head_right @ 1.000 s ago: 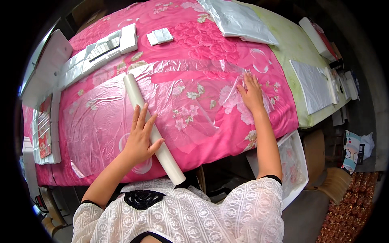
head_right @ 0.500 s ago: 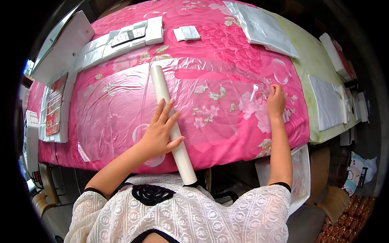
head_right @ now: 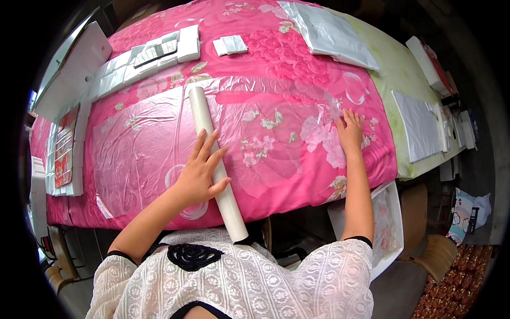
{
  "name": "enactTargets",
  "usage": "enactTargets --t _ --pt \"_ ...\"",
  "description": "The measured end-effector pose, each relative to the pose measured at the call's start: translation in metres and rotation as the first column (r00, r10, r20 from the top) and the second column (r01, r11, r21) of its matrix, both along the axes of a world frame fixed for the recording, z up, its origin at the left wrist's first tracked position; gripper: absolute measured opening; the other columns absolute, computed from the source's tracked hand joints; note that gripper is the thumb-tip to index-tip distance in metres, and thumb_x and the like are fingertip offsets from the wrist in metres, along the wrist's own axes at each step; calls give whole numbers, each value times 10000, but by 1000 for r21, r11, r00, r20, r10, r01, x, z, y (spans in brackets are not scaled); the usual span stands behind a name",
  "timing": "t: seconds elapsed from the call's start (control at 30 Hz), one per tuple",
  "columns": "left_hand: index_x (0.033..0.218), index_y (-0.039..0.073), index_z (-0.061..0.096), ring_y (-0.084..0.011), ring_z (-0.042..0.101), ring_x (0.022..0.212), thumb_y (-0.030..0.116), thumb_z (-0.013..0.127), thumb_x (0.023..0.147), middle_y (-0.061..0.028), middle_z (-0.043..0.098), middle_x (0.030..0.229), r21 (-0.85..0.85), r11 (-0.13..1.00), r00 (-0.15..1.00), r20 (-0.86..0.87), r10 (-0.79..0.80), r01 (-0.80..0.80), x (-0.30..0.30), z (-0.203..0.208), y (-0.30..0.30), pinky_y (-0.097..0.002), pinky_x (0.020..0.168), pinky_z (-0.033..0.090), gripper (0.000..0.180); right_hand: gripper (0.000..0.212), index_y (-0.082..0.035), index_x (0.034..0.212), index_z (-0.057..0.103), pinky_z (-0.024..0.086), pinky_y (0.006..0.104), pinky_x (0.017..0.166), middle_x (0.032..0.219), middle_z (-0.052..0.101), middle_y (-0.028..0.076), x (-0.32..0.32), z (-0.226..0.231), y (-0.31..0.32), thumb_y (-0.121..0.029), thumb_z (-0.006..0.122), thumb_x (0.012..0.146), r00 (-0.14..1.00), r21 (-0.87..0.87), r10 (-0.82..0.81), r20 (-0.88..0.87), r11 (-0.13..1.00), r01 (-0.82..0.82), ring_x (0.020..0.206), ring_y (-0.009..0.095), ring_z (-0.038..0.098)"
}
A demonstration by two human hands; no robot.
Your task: The person wraps small rectangular items in clear plastic film. They unroll the film, place an item on it, fold the film around the item, and set the wrapped item aside. The process is repeated for several items.
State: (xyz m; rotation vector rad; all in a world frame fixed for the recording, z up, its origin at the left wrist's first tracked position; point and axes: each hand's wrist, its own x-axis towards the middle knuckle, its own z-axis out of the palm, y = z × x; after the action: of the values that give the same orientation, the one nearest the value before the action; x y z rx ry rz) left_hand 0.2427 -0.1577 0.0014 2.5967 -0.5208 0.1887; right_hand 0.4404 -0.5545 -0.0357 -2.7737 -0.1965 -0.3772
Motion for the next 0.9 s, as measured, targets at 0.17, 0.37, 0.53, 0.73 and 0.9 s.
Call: enactTargets --t 0.17,0.37,0.53,0.73,0.9 --pt "1248 17 468 -441 86 1371 379 603 772 -228 221 1451 5 1000 1000 16 9 -9 -2 0 4 -512 1092 189 613 312 -45 1118 607 403 369 949 1209 563 155 3 7 22 -219 529 871 998 92 -21 56 996 16 1157 312 499" --pt "1242 11 473 -435 88 1372 385 604 771 -227 228 1448 -3 1000 1000 30 6 -6 0 0 0 -516 1091 190 616 209 -20 968 586 469 406 731 913 639 144 3 12 14 -194 496 894 957 154 -156 245 981 121 856 329 597" --pt "1278 15 441 -428 71 1376 398 599 784 -230 216 1452 -16 1000 999 43 -6 6 0 -2 -2 -504 1090 198 645 200 -13 1022 558 471 268 573 806 649 61 -7 36 17 -168 543 897 997 442 -3 -79 896 38 659 131 606" --pt "1350 26 349 -296 395 1257 387 525 891 -176 369 1385 -864 399 898 -401 -179 -307 -5 24 4 -412 1028 327 610 305 -14 1174 533 479 204 625 871 638 43 -121 110 190 -81 577 880 758 828 593 -270 545 -132 733 74 588" --pt "1150 10 531 -129 640 776 187 587 887 -71 647 919 -701 372 603 -713 -359 -608 -6 44 41 -256 684 530 322 400 18 1177 514 471 369 849 1085 595 179 -192 110 259 -132 625 824 374 629 911 -173 394 -670 979 295 599"
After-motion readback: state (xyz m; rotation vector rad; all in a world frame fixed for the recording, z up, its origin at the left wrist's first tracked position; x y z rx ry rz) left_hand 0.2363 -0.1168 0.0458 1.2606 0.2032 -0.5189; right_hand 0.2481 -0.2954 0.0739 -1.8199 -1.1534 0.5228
